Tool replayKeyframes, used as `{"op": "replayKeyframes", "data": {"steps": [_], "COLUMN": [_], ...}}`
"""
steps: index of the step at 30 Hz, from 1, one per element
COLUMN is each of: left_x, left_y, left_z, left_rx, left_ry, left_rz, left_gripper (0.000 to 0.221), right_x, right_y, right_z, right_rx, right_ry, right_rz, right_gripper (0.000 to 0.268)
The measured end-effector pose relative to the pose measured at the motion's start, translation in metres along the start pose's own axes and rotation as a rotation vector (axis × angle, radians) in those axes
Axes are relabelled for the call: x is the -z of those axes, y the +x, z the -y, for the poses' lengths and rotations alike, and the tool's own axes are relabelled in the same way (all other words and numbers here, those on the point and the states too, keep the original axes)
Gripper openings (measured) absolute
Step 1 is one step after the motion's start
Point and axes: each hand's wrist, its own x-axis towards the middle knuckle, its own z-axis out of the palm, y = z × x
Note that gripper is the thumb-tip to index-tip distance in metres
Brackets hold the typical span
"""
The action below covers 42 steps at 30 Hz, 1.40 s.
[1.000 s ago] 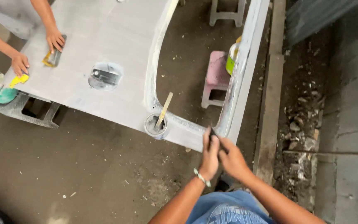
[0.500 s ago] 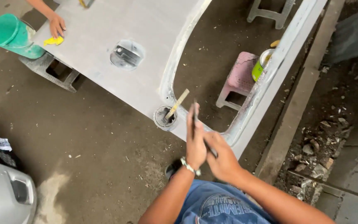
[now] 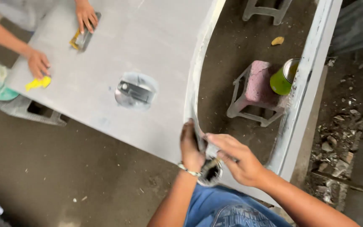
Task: The person applies a yellowish body filler to a white car hood using a metal spreader. They smooth the filler across the surface and then scrape excess material from the spreader into a container. The person also uses a sanding block to smooth the filler on the hood.
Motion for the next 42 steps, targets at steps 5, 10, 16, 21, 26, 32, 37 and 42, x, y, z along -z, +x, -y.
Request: {"op": "replayKeyframes", "data": {"steps": [5,10,16,21,26,32,37,42], "left_x": [0.002,0.059,0.092,0.080,0.062,0.053,0.054,0.064], "left_y": [0.047,0.127,0.230,0.288,0.323,0.344,0.344,0.341], "left_z": [-0.016,-0.010,0.000,0.003,0.010,0.016,0.016,0.019], "left_rx": [0.332,0.693,0.345,0.167,0.225,0.231,0.238,0.251], "left_ry": [0.267,-0.002,0.216,0.458,0.435,0.507,0.526,0.532], "left_rz": [0.121,0.249,0.224,0.119,0.100,0.083,0.054,0.063], "left_gripper": [0.036,0.045,0.040,0.055,0.058,0.060,0.058,0.063], "right_x": [-0.026,-0.041,-0.073,-0.100,-0.092,-0.082,-0.076,-0.078], "right_y": [0.090,0.154,0.204,0.216,0.260,0.278,0.295,0.296], "right_z": [-0.022,-0.086,-0.195,-0.256,-0.314,-0.314,-0.326,-0.333], "right_rx": [-0.001,-0.195,-0.210,-0.199,-0.283,-0.353,-0.270,-0.378], "right_ry": [-0.237,-0.474,-0.798,-1.028,-1.075,-1.094,-1.149,-1.074], "right_rz": [0.114,0.155,0.274,0.389,0.246,0.243,0.246,0.165], "right_gripper": [0.057,0.059,0.064,0.069,0.073,0.072,0.070,0.069]}}
